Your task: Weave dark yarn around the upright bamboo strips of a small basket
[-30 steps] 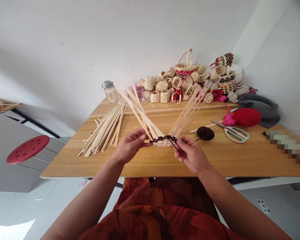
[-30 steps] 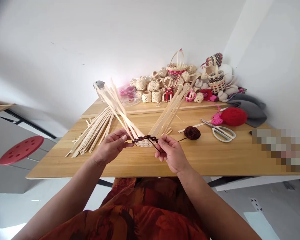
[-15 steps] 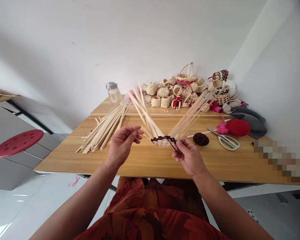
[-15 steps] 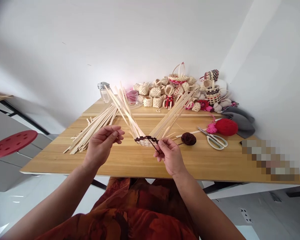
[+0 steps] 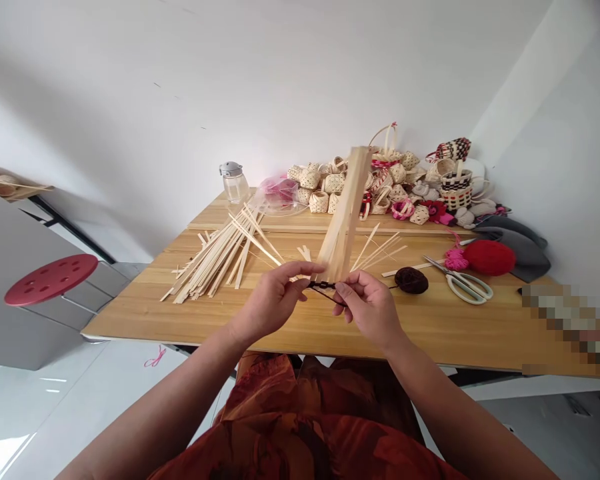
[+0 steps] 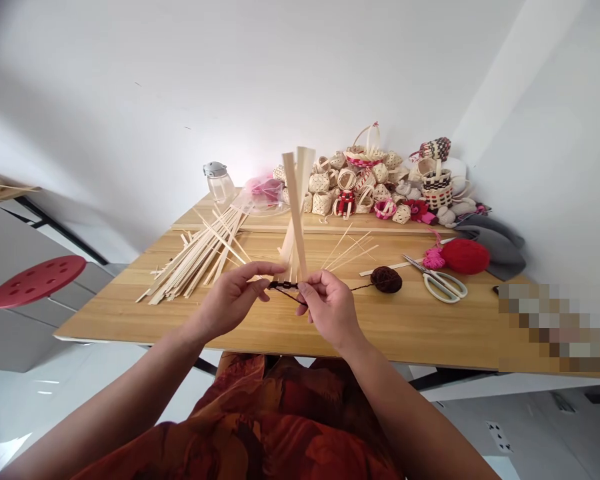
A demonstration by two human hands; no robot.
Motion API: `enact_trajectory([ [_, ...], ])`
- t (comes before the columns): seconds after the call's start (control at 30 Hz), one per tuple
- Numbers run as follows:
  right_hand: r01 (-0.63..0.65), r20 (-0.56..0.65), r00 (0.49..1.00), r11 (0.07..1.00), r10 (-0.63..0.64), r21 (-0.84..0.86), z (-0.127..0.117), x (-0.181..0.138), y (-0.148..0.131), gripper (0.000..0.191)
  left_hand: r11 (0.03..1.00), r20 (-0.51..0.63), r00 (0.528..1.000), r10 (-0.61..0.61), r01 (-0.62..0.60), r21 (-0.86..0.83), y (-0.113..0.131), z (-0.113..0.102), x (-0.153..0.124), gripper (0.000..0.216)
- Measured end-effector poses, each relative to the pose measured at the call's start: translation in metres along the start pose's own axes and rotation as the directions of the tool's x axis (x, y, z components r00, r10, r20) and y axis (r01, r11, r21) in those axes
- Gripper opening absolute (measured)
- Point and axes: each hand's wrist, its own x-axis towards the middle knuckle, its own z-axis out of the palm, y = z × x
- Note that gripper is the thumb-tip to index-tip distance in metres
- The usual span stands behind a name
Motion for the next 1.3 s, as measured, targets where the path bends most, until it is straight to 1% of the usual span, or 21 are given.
enact_trajectory([
  [0.07,-0.016,0.012,1.000,0.999,0.017,-0.039,0.000,-0.001,0.000,0.030,0.996,0.022,0.998,-0.054,0.055,-0.063,-0.004,0.001,0.001,0.028],
  [0.2,-0.041,-0.010,0.999,0.996,0.040,-0.085,0.001,-0.002,-0.002,0.028,0.978,-0.052,0.993,-0.104,0.093,-0.189,-0.003,0.001,0.003,0.024],
  [0.27,-0.054,-0.028,0.998,0.995,0.052,-0.089,0.003,-0.001,-0.003,0.029,0.965,-0.041,0.988,-0.147,0.134,-0.226,-0.003,0.000,0.004,0.027],
  [0.37,-0.070,-0.033,0.997,0.993,0.068,-0.091,0.005,0.001,-0.004,0.030,0.951,-0.021,0.982,-0.187,0.175,-0.256,-0.006,-0.001,0.005,0.028],
  [0.6,-0.092,-0.001,0.996,0.989,0.092,-0.119,0.007,0.007,-0.006,0.026,0.928,-0.028,0.975,-0.219,0.199,-0.315,-0.010,-0.001,0.006,0.018],
  [0.73,-0.112,0.008,0.993,0.985,0.114,-0.133,0.006,0.009,-0.006,0.024,0.926,0.007,0.974,-0.225,0.216,-0.311,-0.010,-0.003,0.008,0.023],
  [0.8,-0.108,0.014,0.994,0.984,0.112,-0.143,0.004,0.009,-0.003,0.024,0.930,0.054,0.975,-0.217,0.223,-0.292,-0.011,-0.007,0.011,0.033],
  [0.87,-0.092,0.035,0.994,0.982,0.099,-0.162,0.003,0.008,0.001,0.022,0.938,0.152,0.964,-0.219,0.251,-0.239,-0.013,-0.013,0.015,0.042],
  [0.9,-0.085,0.048,0.994,0.981,0.095,-0.172,0.002,0.008,0.004,0.021,0.943,0.221,0.949,-0.226,0.270,-0.194,-0.014,-0.016,0.017,0.044],
  [0.97,-0.076,0.076,0.993,0.981,0.091,-0.181,0.002,0.007,0.008,0.019,0.950,0.373,0.894,-0.247,0.299,-0.087,-0.016,-0.019,0.020,0.042],
  [1.0,-0.075,0.086,0.992,0.982,0.091,-0.175,0.003,0.007,0.009,0.018,0.952,0.432,0.864,-0.259,0.304,-0.037,-0.017,-0.019,0.021,0.040],
  [1.03,-0.075,0.092,0.992,0.983,0.091,-0.165,0.003,0.008,0.009,0.017,0.954,0.464,0.845,-0.266,0.301,-0.001,-0.018,-0.016,0.022,0.039],
  [1.07,-0.076,0.098,0.991,0.985,0.092,-0.152,0.004,0.008,0.008,0.016,0.957,0.466,0.844,-0.266,0.291,0.019,-0.019,-0.013,0.021,0.039],
  [1.1,-0.072,0.102,0.991,0.988,0.086,-0.139,0.004,0.009,0.007,0.017,0.963,0.434,0.864,-0.254,0.267,0.031,-0.019,-0.009,0.021,0.039],
  [1.13,-0.062,0.106,0.991,0.990,0.076,-0.129,0.004,0.009,0.005,0.019,0.975,0.377,0.900,-0.216,0.217,0.041,-0.019,-0.004,0.020,0.038],
  [1.2,-0.010,0.113,0.993,0.992,0.025,-0.130,0.004,0.011,0.003,0.021,0.992,0.264,0.960,-0.090,0.062,0.114,-0.016,0.003,0.017,0.042],
  [1.23,0.033,0.111,0.994,0.989,-0.017,-0.143,0.002,0.011,0.003,0.023,0.985,0.227,0.974,-0.015,-0.025,0.172,-0.014,0.004,0.015,0.046],
  [1.3,0.131,0.079,0.990,0.971,-0.117,-0.199,-0.001,0.011,0.006,0.031,0.935,0.175,0.978,0.116,-0.167,0.313,-0.010,0.005,0.014,0.054],
])
